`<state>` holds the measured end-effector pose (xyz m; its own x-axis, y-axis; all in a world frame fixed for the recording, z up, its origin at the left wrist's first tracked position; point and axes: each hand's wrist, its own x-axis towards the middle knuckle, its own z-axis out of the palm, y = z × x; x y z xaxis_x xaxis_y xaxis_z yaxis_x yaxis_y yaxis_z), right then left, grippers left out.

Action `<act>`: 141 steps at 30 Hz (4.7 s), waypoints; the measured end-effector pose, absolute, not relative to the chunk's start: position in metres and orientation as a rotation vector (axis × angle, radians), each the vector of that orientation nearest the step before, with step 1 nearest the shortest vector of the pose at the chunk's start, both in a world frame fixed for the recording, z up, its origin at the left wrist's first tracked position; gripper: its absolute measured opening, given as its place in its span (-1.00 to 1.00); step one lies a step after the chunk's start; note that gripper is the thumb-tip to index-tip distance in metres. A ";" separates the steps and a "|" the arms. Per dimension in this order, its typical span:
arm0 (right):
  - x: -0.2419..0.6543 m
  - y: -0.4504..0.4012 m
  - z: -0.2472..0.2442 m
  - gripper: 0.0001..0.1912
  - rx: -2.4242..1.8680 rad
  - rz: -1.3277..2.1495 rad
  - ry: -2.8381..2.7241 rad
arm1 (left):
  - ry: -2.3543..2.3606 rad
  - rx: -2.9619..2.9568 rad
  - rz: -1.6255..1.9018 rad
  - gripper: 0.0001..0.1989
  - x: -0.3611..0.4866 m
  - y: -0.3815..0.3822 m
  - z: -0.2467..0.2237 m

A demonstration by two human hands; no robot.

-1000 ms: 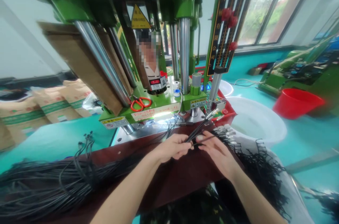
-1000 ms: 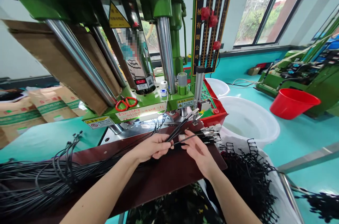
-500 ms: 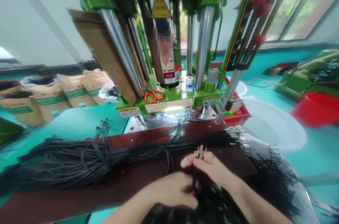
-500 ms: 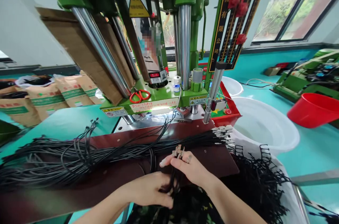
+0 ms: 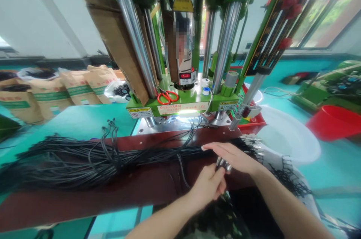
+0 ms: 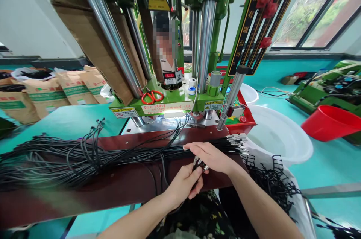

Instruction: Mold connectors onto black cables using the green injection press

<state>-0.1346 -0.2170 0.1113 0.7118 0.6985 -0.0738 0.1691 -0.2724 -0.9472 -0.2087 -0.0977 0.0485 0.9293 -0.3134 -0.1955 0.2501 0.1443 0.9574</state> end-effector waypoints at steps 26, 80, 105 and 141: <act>-0.122 -0.217 0.089 -0.30 -1.398 0.654 -0.815 | -0.062 1.174 -0.367 -0.67 -0.187 -0.100 0.045; -0.166 -0.239 0.029 -0.35 -1.694 0.240 -0.021 | 0.148 1.243 -0.511 -0.76 -0.170 -0.104 0.032; -0.163 -0.247 0.034 -0.34 -1.614 0.420 -0.061 | 0.147 1.467 -0.174 -0.73 -0.169 -0.100 0.020; -0.165 -0.249 0.039 -0.41 -1.553 0.454 -0.016 | 0.301 1.161 -0.295 -0.66 -0.171 -0.093 0.040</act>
<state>-0.1651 -0.2494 0.0387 0.9174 0.2901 -0.2723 -0.2704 -0.0473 -0.9616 -0.1713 -0.0934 0.0397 0.9220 -0.0719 -0.3805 0.3790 0.3691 0.8486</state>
